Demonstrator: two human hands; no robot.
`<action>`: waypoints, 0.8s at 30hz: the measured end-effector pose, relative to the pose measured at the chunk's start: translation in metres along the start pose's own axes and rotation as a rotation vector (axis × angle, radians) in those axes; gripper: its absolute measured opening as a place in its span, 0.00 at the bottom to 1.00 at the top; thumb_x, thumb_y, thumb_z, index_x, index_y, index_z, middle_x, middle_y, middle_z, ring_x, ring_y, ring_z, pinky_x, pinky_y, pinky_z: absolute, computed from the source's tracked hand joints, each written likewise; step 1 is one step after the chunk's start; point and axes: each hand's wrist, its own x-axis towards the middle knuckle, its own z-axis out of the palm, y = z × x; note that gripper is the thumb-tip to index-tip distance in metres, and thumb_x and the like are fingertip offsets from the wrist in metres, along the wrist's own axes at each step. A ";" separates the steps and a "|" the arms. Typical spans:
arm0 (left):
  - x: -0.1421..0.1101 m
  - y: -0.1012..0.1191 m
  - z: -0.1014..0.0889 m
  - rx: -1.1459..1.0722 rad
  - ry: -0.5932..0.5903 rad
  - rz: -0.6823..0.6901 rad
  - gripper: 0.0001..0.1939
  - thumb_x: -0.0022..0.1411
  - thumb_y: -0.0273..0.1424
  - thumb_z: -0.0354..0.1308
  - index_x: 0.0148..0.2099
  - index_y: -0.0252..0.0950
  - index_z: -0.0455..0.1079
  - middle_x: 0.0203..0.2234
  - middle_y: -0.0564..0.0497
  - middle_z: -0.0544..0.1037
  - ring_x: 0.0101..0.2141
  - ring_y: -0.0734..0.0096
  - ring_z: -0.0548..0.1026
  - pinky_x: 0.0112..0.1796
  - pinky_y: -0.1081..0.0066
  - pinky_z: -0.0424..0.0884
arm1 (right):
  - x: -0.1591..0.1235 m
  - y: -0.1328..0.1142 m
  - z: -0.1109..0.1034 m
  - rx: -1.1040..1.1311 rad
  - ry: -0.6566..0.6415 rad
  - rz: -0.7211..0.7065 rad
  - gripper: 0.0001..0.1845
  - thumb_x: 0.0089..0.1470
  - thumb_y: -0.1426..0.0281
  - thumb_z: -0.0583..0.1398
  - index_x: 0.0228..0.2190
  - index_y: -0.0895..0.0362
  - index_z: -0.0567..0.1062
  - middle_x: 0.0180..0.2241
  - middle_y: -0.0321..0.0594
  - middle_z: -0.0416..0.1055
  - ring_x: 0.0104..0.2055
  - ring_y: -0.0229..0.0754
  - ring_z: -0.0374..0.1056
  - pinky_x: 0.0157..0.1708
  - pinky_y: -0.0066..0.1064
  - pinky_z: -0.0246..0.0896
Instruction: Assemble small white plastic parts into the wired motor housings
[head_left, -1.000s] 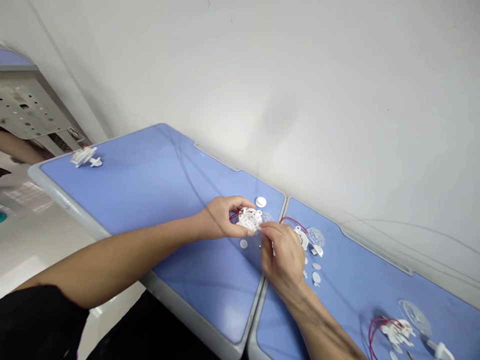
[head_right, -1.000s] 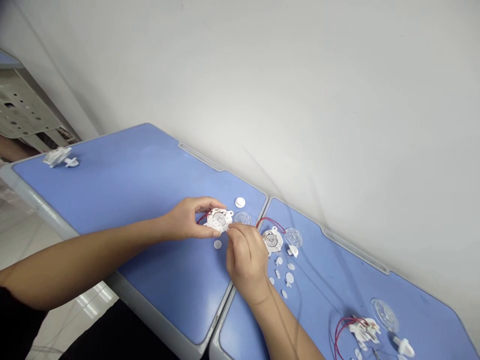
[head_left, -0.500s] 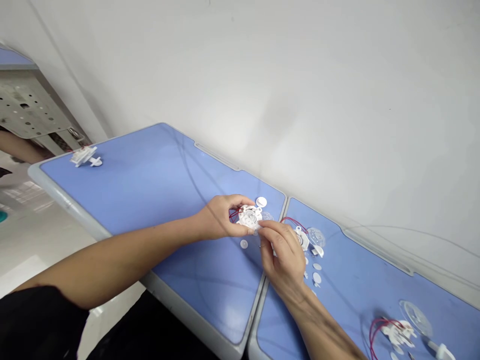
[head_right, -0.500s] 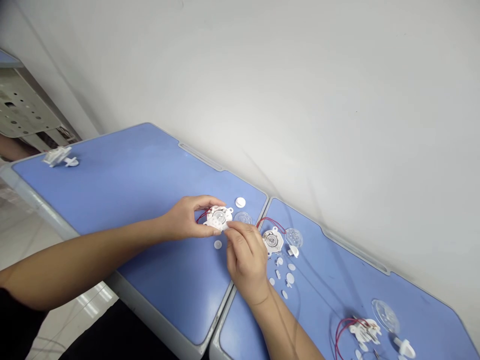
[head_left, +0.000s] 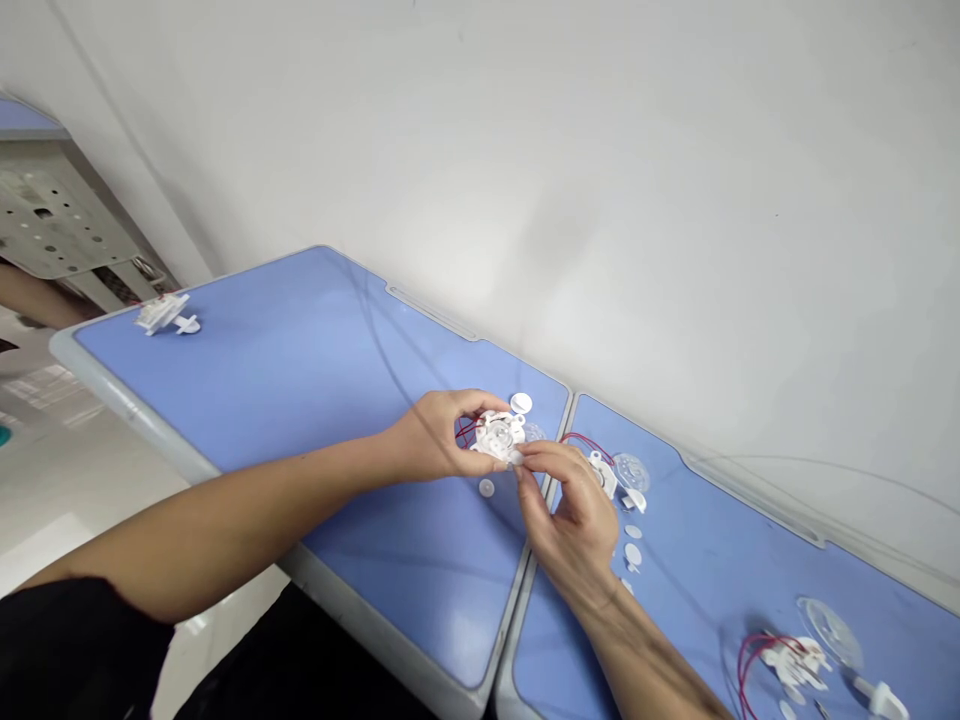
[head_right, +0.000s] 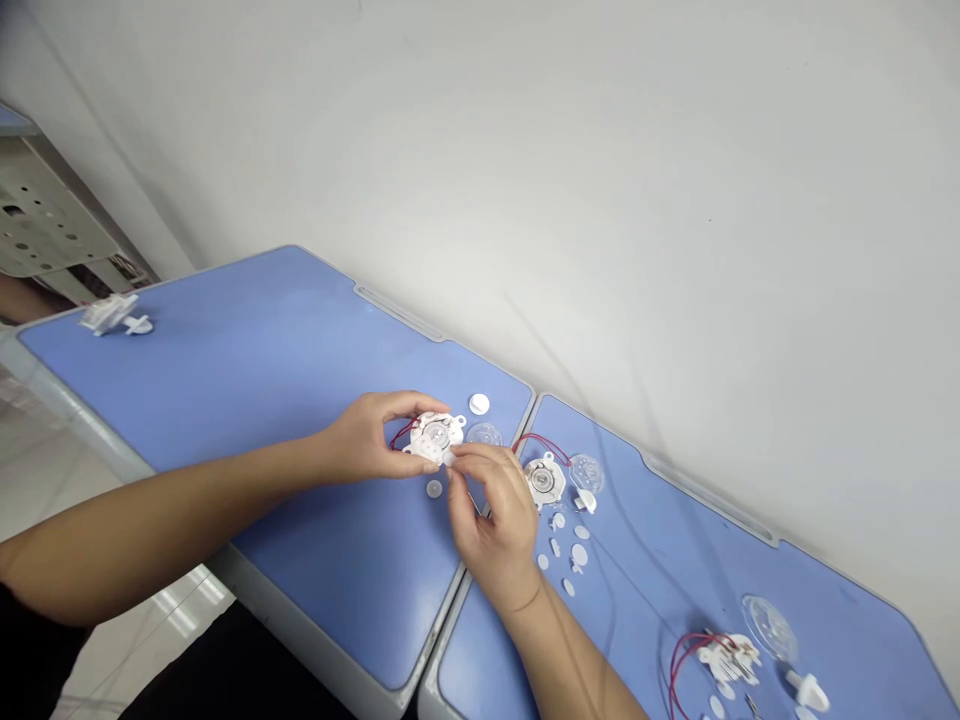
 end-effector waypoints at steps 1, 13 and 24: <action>0.000 0.000 0.000 0.004 0.000 0.000 0.28 0.43 0.34 0.65 0.49 0.33 0.71 0.37 0.50 0.79 0.36 0.69 0.76 0.39 0.73 0.71 | 0.000 0.000 0.000 0.012 0.008 0.013 0.13 0.52 0.82 0.59 0.37 0.53 0.71 0.35 0.39 0.74 0.39 0.43 0.72 0.39 0.39 0.67; 0.000 0.004 0.000 0.010 -0.068 -0.021 0.26 0.44 0.33 0.66 0.48 0.35 0.71 0.35 0.52 0.78 0.35 0.70 0.75 0.36 0.75 0.70 | 0.005 -0.005 -0.005 0.089 0.009 0.188 0.07 0.54 0.77 0.61 0.33 0.53 0.72 0.34 0.40 0.74 0.38 0.44 0.70 0.37 0.39 0.65; -0.001 0.002 0.001 -0.007 -0.086 -0.018 0.28 0.44 0.34 0.66 0.50 0.33 0.71 0.35 0.50 0.78 0.36 0.69 0.74 0.36 0.74 0.69 | 0.007 -0.005 -0.006 0.256 -0.040 0.372 0.04 0.55 0.73 0.62 0.34 0.53 0.74 0.35 0.40 0.73 0.36 0.40 0.67 0.36 0.35 0.64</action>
